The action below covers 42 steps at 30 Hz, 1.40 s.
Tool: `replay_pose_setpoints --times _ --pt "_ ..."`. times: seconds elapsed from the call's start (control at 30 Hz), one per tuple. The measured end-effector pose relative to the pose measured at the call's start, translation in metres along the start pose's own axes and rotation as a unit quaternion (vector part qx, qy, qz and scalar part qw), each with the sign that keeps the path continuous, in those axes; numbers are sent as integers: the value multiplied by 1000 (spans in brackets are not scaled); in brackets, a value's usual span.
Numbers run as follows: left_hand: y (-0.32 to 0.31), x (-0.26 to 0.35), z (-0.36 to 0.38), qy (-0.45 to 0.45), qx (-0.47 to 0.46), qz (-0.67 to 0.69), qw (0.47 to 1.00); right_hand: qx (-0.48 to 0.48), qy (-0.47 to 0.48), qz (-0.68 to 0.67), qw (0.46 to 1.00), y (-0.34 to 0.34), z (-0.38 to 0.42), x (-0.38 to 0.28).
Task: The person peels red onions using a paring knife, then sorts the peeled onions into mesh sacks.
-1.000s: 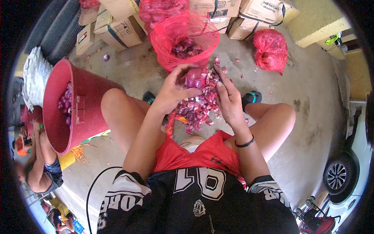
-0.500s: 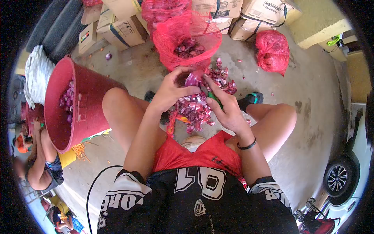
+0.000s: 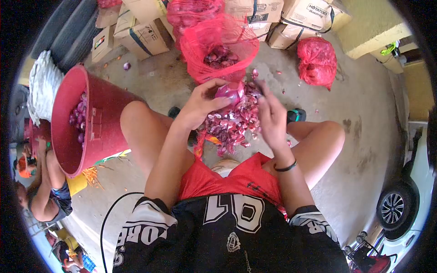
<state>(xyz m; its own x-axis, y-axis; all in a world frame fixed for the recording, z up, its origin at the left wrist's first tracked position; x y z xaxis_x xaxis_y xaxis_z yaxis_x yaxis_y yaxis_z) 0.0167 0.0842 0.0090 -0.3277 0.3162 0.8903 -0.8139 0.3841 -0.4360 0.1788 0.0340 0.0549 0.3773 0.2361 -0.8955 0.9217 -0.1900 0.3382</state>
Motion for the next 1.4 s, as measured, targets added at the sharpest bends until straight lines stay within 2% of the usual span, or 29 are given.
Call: replay_pose_setpoints --times 0.03,0.1,0.2,0.23,0.3,0.4,0.47,0.53,0.6,0.67,0.8,0.9,1.1,1.2,1.27,1.3,1.4 --pt "-2 1 1 -8 -5 12 1000 8 -45 -9 999 7 -2 12" --pt "-4 4 3 -23 -15 36 999 1 -6 -9 1000 11 -9 18" --pt "-1 2 1 -21 17 13 1000 -112 -21 -19 993 -5 4 9" --pt "0 3 2 -23 20 3 1000 -123 77 16 989 -10 9 0" --pt "1 3 4 -23 26 -16 999 -182 -112 -166 963 -21 21 13" --pt "-2 5 4 -30 9 -61 998 -180 -145 -197 953 -26 22 8" --pt "-3 2 3 -38 -2 -37 999 -169 -148 -165 961 -25 19 16" --pt "-3 2 4 -55 -8 1 998 -108 -123 -166 972 -16 13 24" --pt "-4 4 4 -80 -13 56 995 -71 -131 -221 964 -10 10 28" --pt "-6 3 5 -63 -24 131 989 -56 -169 -326 929 -7 9 27" --pt "-8 -1 8 -35 -36 216 975 -3 -203 -378 903 -2 10 29" --pt "-9 2 5 -64 -60 262 961 11 -196 -374 906 4 8 26" --pt "4 1 -2 -98 18 237 966 29 -173 -418 891 23 4 28" --pt "9 6 -3 -91 36 227 969 18 -160 -390 907 32 4 31" --pt "15 1 -2 -64 51 159 984 -63 -155 -169 971 28 8 33" --pt "15 -1 -3 -50 57 125 989 -93 -114 -71 987 20 9 26" --pt "7 -1 0 -55 55 79 994 -124 -34 7 992 1 10 2"
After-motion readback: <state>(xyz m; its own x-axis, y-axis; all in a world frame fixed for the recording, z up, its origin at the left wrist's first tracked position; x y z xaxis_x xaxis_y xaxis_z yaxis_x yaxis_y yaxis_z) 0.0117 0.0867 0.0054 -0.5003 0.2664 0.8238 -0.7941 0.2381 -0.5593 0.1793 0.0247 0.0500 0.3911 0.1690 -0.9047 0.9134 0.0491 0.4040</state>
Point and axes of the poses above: each hand's wrist, its own z-axis away from the middle knuckle, its own y-axis out of the back of the hand, x = y × z, the point moved 8 cm from there along -z, towards the middle knuckle, and after that the axes turned 2 degrees about x, right-handed, at the moved point
